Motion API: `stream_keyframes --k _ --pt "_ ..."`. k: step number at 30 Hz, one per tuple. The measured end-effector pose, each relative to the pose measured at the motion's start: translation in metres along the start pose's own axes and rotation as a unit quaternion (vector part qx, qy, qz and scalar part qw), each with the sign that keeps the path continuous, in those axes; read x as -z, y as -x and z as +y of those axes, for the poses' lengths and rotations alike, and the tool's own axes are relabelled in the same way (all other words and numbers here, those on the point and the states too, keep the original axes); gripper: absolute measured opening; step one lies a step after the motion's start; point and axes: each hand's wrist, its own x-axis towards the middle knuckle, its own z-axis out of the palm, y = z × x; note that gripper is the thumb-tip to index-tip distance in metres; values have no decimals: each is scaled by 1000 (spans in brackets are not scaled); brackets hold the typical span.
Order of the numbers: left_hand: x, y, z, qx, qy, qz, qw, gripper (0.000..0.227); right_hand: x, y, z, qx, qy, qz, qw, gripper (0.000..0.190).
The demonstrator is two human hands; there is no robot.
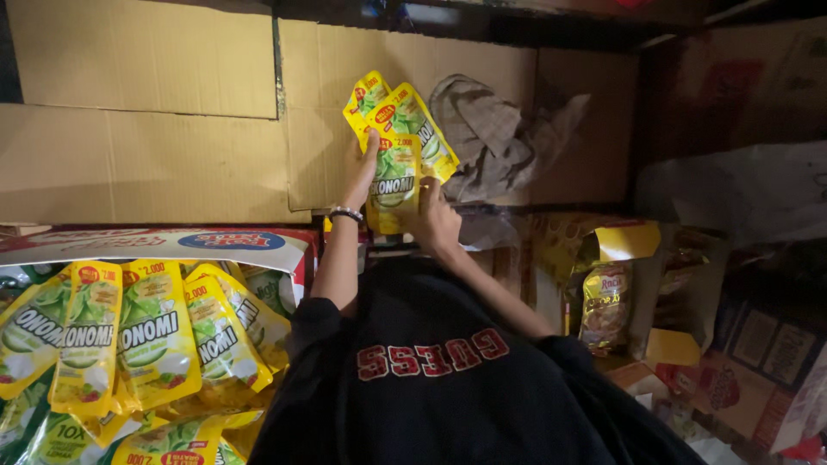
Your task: The person repeatedly picks up yellow detergent packets from a cardboard box, wipes them with a cloth, and places them on a shelf. The person handles the packets one at a time, using a cloth to wipe each packet before stacking them on the shelf.
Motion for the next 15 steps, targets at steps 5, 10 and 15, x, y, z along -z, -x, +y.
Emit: stream_keyframes --k 5,10,15 --pt "2 -3 8 20 -15 -12 1000 66 -7 -41 43 64 -55 -73 994 32" --pt "7 -2 21 61 -105 -25 992 72 -15 -88 77 109 -219 8 970 18" --pt "2 6 21 40 30 -72 996 72 -20 -145 102 155 -121 106 975 17"
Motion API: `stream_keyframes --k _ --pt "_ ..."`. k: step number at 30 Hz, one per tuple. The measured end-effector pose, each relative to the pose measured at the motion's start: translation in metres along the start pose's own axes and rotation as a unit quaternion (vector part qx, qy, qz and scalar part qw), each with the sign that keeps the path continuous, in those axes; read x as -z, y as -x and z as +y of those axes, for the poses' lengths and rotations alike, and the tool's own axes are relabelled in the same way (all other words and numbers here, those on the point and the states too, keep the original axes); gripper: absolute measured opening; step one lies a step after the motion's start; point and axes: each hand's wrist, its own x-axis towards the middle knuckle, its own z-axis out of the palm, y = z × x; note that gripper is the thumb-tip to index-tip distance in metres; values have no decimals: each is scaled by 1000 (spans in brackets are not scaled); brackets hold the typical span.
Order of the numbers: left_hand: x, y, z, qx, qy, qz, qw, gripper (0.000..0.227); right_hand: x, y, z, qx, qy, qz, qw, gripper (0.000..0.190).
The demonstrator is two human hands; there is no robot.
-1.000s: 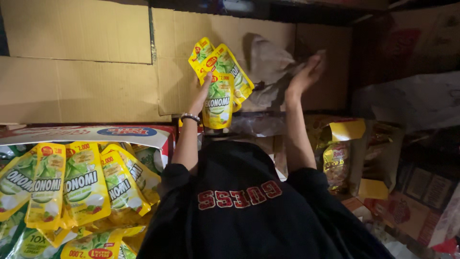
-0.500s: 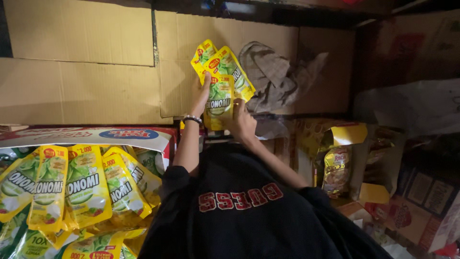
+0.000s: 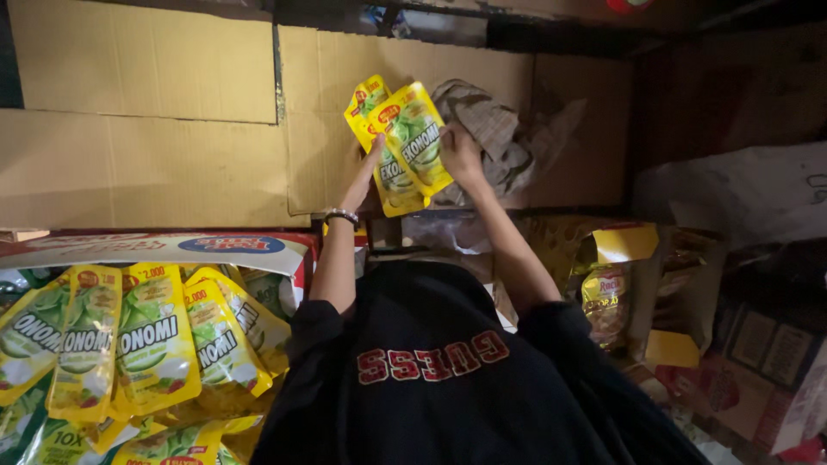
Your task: The person repeatedly picks up yellow detergent packets from a cardboard box, wipes them with a cloth, and places them on a shelf. The person handles the packets one at a time, using a cloth to wipe each packet before stacking them on the shelf.
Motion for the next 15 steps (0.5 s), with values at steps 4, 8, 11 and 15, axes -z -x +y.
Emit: stream_keyframes --k 4,8,11,15 --pt "4 2 0 -42 -69 8 997 63 -19 -5 -9 -84 81 8 993 28" --pt "3 -5 -6 -30 -44 26 998 60 -8 -1 -35 -157 13 -84 984 44" --pt "2 -11 -10 1 -47 37 998 59 -1 -2 -53 -180 -10 -131 975 50" --pt "-2 -8 -13 -11 -34 50 998 62 -9 4 -69 -211 66 -145 964 55"
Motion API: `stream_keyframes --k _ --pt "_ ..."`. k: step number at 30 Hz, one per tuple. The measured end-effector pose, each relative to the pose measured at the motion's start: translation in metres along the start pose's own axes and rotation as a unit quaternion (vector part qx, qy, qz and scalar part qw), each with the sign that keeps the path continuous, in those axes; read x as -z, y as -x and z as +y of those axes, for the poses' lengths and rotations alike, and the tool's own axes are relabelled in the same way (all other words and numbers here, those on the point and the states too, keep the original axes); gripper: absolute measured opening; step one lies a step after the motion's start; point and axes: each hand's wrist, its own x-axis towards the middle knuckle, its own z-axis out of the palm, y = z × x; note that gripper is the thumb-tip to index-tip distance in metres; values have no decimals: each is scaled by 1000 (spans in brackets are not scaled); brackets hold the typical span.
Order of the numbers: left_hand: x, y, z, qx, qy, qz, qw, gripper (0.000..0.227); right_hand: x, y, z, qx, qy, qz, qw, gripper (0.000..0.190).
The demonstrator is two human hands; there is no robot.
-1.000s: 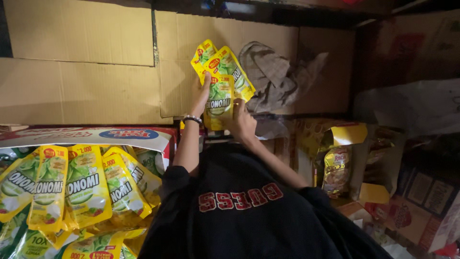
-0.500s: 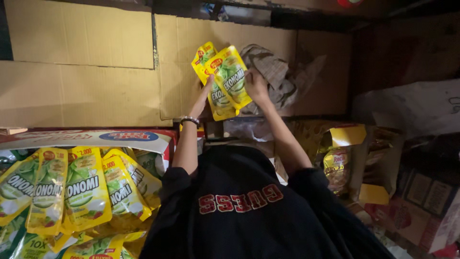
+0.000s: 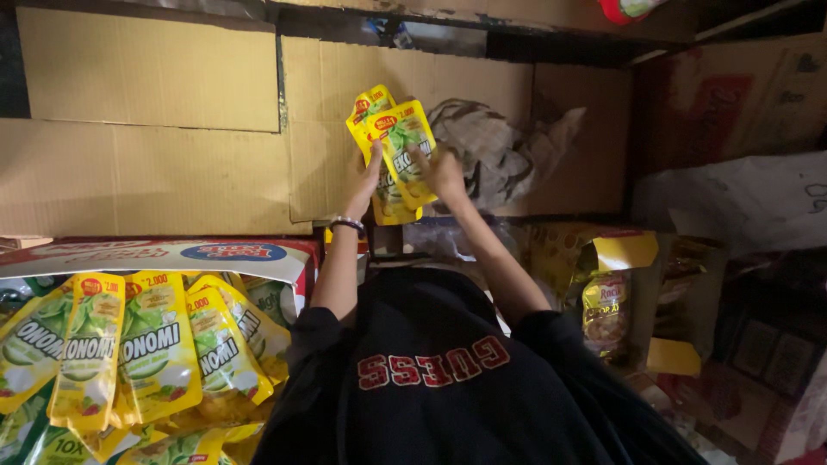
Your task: The person repeatedly picks up yellow detergent packets from a cardboard box, wipes them with a cloth, and places them on a shelf. The person handles the packets one at a time, using a cloth to wipe each packet before stacking them on the shelf.
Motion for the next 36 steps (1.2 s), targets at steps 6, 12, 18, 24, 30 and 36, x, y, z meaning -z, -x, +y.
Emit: stream_keyframes --k 6,12,18,24,30,36 --pt "-16 13 14 23 -16 34 999 66 -19 29 0 93 13 73 993 74" --pt "-25 25 28 -23 -9 60 998 66 -4 25 11 118 -78 76 987 93" --pt "-36 25 38 -26 -123 125 984 61 15 47 -8 72 -142 52 986 81" --pt "-40 14 68 -275 -31 -32 960 46 16 54 -12 253 -266 155 917 69" --pt "-25 5 78 -204 -48 -164 964 63 -7 36 12 279 -144 154 937 67" --pt "8 6 74 -156 -56 -155 974 85 -14 26 12 189 -270 -79 941 75"
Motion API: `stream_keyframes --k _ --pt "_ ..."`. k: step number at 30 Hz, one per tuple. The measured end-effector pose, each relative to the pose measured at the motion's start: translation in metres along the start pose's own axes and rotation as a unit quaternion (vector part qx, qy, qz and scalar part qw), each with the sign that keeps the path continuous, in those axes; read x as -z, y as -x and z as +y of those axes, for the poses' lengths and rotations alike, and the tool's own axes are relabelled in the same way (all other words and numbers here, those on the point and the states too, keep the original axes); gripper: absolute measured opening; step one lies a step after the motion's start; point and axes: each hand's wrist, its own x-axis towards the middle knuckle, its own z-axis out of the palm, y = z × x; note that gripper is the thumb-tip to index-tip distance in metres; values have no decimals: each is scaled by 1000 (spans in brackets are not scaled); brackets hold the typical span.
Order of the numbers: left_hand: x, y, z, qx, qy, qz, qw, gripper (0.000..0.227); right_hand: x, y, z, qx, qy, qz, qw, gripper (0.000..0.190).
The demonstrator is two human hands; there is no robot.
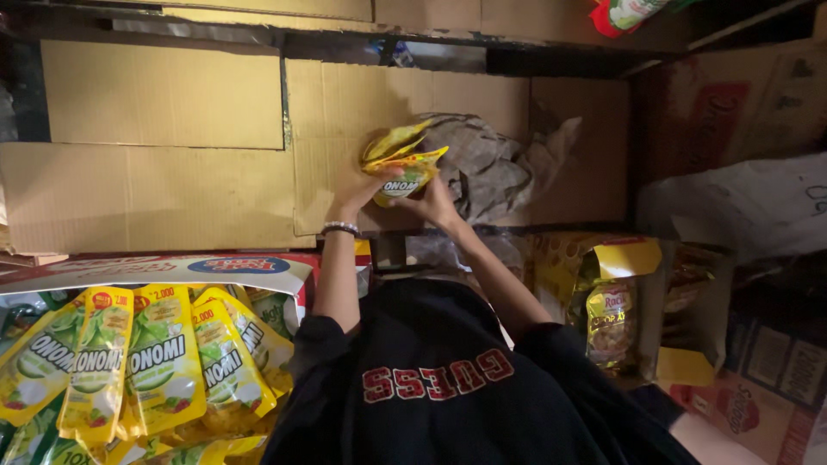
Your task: The person repeatedly picks up yellow detergent packets from a cardboard box, wipes them with a cloth, and places them on a shelf. The person handles the packets one at a time, using a cloth to wipe each packet before stacking them on the shelf.
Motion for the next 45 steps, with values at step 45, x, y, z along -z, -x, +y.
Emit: stream_keyframes --k 45 --pt "-71 -2 22 165 316 70 932 60 51 38 -82 -171 -139 22 975 96"
